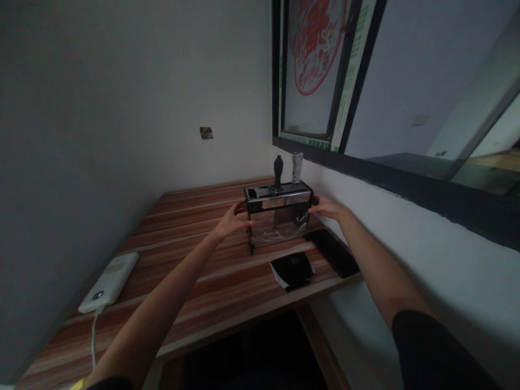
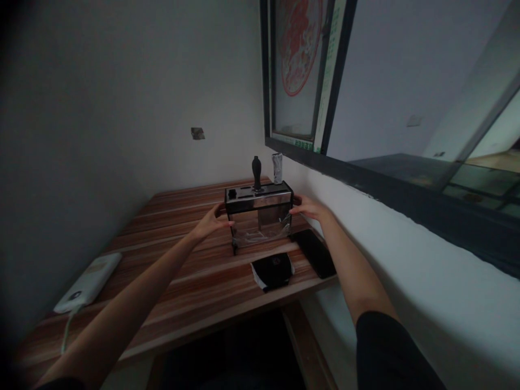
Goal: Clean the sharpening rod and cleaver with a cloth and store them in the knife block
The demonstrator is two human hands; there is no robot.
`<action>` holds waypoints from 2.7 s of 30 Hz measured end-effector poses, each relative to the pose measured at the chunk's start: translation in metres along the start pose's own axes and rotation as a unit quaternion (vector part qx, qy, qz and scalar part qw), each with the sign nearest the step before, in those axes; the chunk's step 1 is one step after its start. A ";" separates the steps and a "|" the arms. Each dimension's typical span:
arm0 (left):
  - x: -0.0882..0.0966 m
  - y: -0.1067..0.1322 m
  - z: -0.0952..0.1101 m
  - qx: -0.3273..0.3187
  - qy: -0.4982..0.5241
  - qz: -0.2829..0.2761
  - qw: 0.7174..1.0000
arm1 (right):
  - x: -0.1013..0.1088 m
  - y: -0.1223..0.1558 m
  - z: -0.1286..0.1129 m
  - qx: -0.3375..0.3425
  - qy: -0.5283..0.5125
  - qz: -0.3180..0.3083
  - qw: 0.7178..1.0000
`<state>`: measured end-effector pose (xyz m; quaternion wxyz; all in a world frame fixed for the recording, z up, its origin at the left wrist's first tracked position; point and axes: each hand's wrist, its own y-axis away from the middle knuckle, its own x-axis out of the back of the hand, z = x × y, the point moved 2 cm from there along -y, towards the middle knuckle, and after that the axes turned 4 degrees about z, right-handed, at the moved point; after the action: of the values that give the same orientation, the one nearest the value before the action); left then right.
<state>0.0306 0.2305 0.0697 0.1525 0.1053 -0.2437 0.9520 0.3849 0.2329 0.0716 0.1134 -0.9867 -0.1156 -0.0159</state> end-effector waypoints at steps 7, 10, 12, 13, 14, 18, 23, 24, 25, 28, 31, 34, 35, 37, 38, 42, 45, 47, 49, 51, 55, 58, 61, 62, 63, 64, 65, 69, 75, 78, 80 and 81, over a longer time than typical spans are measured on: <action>0.002 0.001 -0.002 0.005 -0.005 0.002 1.000 | 0.000 -0.002 0.005 -0.004 0.005 0.004 1.000; 0.003 0.001 -0.004 0.004 -0.007 0.002 1.000 | 0.000 -0.004 0.009 -0.004 -0.004 0.003 1.000; 0.004 0.001 -0.004 0.004 -0.010 0.001 1.000 | 0.000 -0.004 0.010 -0.007 -0.011 0.002 1.000; 0.004 0.001 -0.004 0.003 -0.012 0.000 1.000 | 0.000 -0.004 0.011 -0.010 -0.015 0.001 1.000; 0.004 0.001 -0.005 0.003 -0.015 0.000 1.000 | -0.001 -0.004 0.011 -0.013 -0.018 0.000 1.000; 0.004 0.003 -0.008 -0.002 -0.022 0.003 1.000 | -0.004 -0.001 0.010 -0.024 -0.029 -0.009 0.999; 0.001 0.005 -0.014 -0.006 -0.018 0.011 1.000 | -0.007 0.002 0.010 -0.033 -0.038 -0.024 0.998; 0.000 0.006 -0.015 -0.007 -0.016 0.013 1.000 | -0.007 0.002 0.010 -0.033 -0.040 -0.025 0.998; 0.000 0.006 -0.016 -0.007 -0.015 0.014 1.000 | -0.008 0.002 0.010 -0.032 -0.040 -0.025 0.998; -0.001 0.007 -0.018 -0.003 -0.012 0.018 1.000 | -0.009 0.003 0.009 -0.031 -0.040 -0.026 0.998; 0.000 0.008 -0.019 0.007 -0.013 0.020 1.000 | -0.009 0.004 0.010 -0.034 -0.042 -0.025 0.998; -0.001 0.009 -0.020 0.011 -0.011 0.022 1.000 | -0.008 0.004 0.012 -0.034 -0.044 -0.023 0.998; -0.001 0.010 -0.020 0.011 -0.010 0.023 1.000 | -0.008 0.004 0.013 -0.032 -0.043 -0.023 0.998; -0.002 0.010 -0.021 0.011 -0.008 0.024 1.000 | -0.008 0.003 0.014 -0.029 -0.041 -0.024 0.998; -0.002 0.011 -0.021 0.011 -0.006 0.024 1.000 | -0.008 0.003 0.014 -0.028 -0.040 -0.024 0.999; -0.003 0.011 -0.020 0.008 -0.003 0.023 1.000 | -0.007 0.002 0.015 -0.028 -0.040 -0.023 0.999; -0.003 0.012 -0.018 0.005 -0.003 0.021 1.000 | -0.007 0.003 0.014 -0.033 -0.042 -0.022 0.998; -0.003 0.013 -0.017 0.000 0.000 0.018 1.000 | -0.008 0.005 0.012 -0.037 -0.039 -0.024 0.998; -0.004 0.013 -0.017 -0.008 0.007 0.016 1.000 | -0.010 0.008 0.009 -0.034 -0.031 -0.030 0.998; -0.004 0.014 -0.017 -0.018 0.017 0.014 1.000 | -0.012 0.011 0.003 -0.021 -0.021 -0.038 0.999; 0.000 0.020 -0.016 -0.017 0.034 0.026 0.999 | -0.023 0.025 -0.014 0.036 0.018 -0.023 0.999; 0.012 0.032 -0.015 -0.002 0.044 0.074 0.996 | -0.037 0.052 -0.024 0.050 0.022 0.056 0.997; 0.029 0.051 -0.014 0.019 0.064 0.149 0.987 | -0.062 0.094 -0.028 0.086 -0.008 0.196 0.977; 0.034 0.058 -0.015 0.030 0.074 0.173 0.982 | -0.075 0.107 -0.028 0.106 -0.015 0.233 0.967; 0.039 0.065 -0.016 0.043 0.088 0.195 0.976 | -0.090 0.118 -0.028 0.120 -0.020 0.261 0.958; 0.042 0.072 -0.018 0.057 0.103 0.212 0.970 | -0.108 0.125 -0.027 0.120 -0.016 0.262 0.958; 0.044 0.078 -0.020 0.071 0.120 0.226 0.964 | -0.129 0.128 -0.026 0.115 -0.014 0.244 0.963; 0.034 0.096 -0.029 0.120 0.184 0.253 0.942 | -0.232 0.094 -0.013 0.072 -0.073 0.053 0.993; 0.006 0.107 -0.042 0.185 0.230 0.231 0.927 | -0.339 0.012 0.039 -0.015 -0.054 0.030 0.998; 0.001 0.108 -0.045 0.215 0.241 0.208 0.923 | -0.346 0.003 0.063 -0.017 -0.045 0.065 0.997; 0.001 0.108 -0.046 0.229 0.246 0.197 0.921 | -0.343 0.004 0.072 -0.014 -0.038 0.081 0.996; 0.001 0.107 -0.046 0.234 0.247 0.196 0.920 | -0.341 0.005 0.075 -0.012 -0.036 0.086 0.996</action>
<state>-0.0127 0.1639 -0.0161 -0.0107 -0.1501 0.0158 0.9885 0.0546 0.1682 -0.0222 0.0979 -0.9942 -0.0345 0.0277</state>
